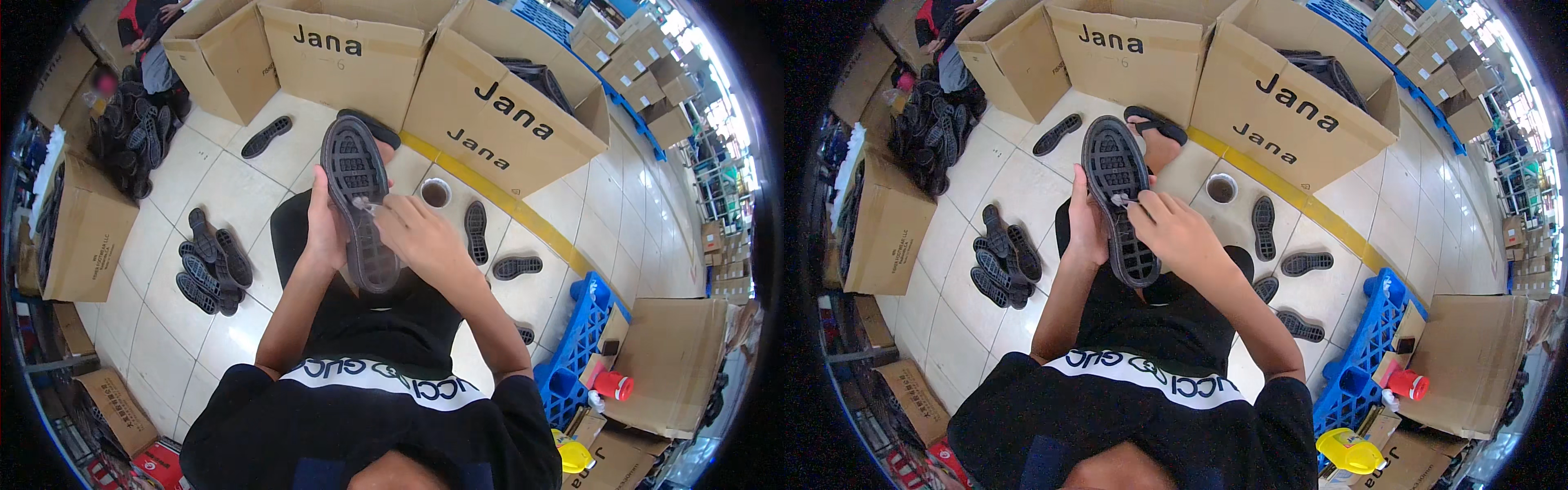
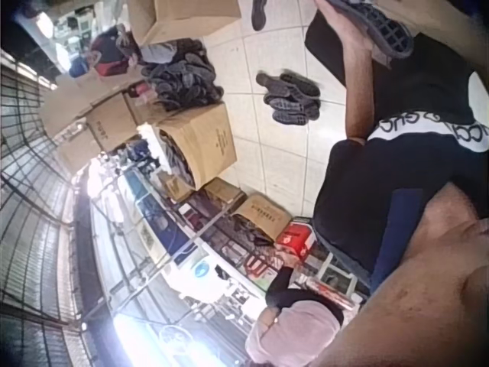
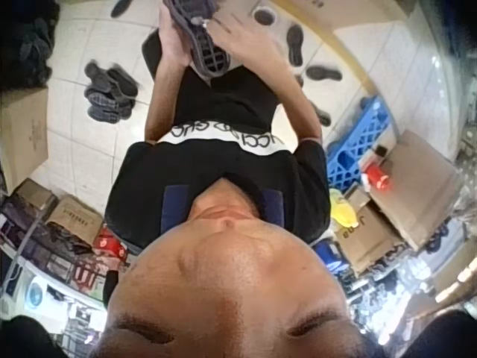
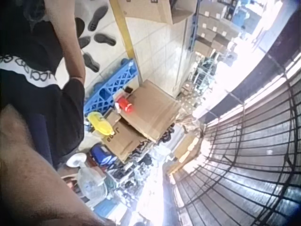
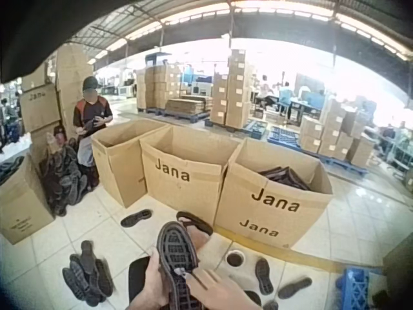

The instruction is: The recorder applies adhesive to various shoe sole components using a small brush while sitting on the floor in a manufacturing facility.

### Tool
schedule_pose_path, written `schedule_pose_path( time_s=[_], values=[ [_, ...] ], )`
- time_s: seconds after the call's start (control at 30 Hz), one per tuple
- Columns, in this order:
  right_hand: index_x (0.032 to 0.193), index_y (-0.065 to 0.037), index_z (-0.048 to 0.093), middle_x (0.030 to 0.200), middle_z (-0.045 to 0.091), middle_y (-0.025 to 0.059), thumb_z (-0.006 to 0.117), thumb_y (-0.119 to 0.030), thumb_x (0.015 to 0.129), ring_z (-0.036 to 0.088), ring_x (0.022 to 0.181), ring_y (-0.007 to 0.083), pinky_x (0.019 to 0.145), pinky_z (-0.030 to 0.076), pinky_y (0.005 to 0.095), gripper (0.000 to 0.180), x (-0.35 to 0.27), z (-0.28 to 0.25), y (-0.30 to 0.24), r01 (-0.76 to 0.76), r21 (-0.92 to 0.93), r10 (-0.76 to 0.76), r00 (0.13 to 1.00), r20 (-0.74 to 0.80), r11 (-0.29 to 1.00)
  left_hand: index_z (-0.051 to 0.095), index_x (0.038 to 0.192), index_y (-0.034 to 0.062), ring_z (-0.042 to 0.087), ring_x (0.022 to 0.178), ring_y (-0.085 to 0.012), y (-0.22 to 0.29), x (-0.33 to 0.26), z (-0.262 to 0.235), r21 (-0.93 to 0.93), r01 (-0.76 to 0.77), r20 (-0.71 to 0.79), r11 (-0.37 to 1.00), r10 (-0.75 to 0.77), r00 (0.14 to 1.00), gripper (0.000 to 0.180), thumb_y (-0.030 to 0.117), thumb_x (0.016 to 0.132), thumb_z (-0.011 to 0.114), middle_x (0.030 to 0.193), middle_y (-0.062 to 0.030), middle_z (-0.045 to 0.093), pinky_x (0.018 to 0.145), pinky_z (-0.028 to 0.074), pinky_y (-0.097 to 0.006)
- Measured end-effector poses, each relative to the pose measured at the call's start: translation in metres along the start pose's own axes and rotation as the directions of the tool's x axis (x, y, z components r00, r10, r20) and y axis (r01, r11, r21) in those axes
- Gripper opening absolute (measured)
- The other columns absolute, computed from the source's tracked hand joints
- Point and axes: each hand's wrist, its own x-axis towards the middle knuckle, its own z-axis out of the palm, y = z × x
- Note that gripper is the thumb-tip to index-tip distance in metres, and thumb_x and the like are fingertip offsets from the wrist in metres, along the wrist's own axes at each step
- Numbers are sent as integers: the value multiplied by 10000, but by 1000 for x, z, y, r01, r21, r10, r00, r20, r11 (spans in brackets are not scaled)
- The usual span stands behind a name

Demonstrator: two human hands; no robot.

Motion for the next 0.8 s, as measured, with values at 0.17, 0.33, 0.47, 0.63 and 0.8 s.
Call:
schedule_pose_path(
  time_s=[0.17, 0.33, 0.47, 0.63, 0.8],
  values=[
    [992, -26, 584, 1031, 552, 94, 612, -84, 743, 591, 939, 237, 743, 524, 322, 257, -13, -13, -11, 197, -80, -183, 971, 156, 977, 467, 1325, 22, 630, 993, -308, 8, 0, -12, 29, -11, 98, 1000, 9, 995, 874, 721, 910, 147, 1194, -190, 598, 800, 548, -457],
    [1030, -30, 577, 1049, 548, 104, 604, -70, 754, 591, 951, 247, 773, 523, 323, 280, -36, -25, -12, 157, 140, -200, 904, 377, 978, 464, 1323, 27, 626, 978, -307, 13, 4, -23, 10, -51, 59, 999, 50, 997, 879, 738, 898, 172, 1202, -191, 588, 789, 555, -469],
    [1048, -19, 573, 1050, 548, 103, 609, -55, 751, 584, 941, 259, 774, 515, 346, 301, -14, -12, 0, 31, 43, -39, 982, 186, 999, 468, 1323, 33, 626, 982, -310, 10, 6, -13, -9, -15, 95, 1000, 16, 995, 878, 739, 897, 168, 1204, -193, 589, 793, 551, -468],
    [1056, -5, 571, 1005, 547, 111, 596, -67, 761, 584, 926, 261, 761, 514, 344, 302, -10, -3, 1, 68, -62, -62, 994, 86, 996, 472, 1315, 15, 628, 982, -308, 7, 6, -6, 9, 6, 90, 1000, -7, 996, 895, 740, 897, 153, 1206, -197, 593, 802, 548, -463],
    [1014, 3, 584, 996, 551, 129, 587, -53, 750, 591, 926, 269, 753, 516, 340, 270, -56, -8, -15, 123, 120, -152, 948, 278, 985, 476, 1312, 3, 625, 1002, -312, 12, 8, -26, 12, -31, 68, 999, 30, 997, 902, 736, 899, 150, 1218, -193, 590, 818, 542, -465]
  ],
)
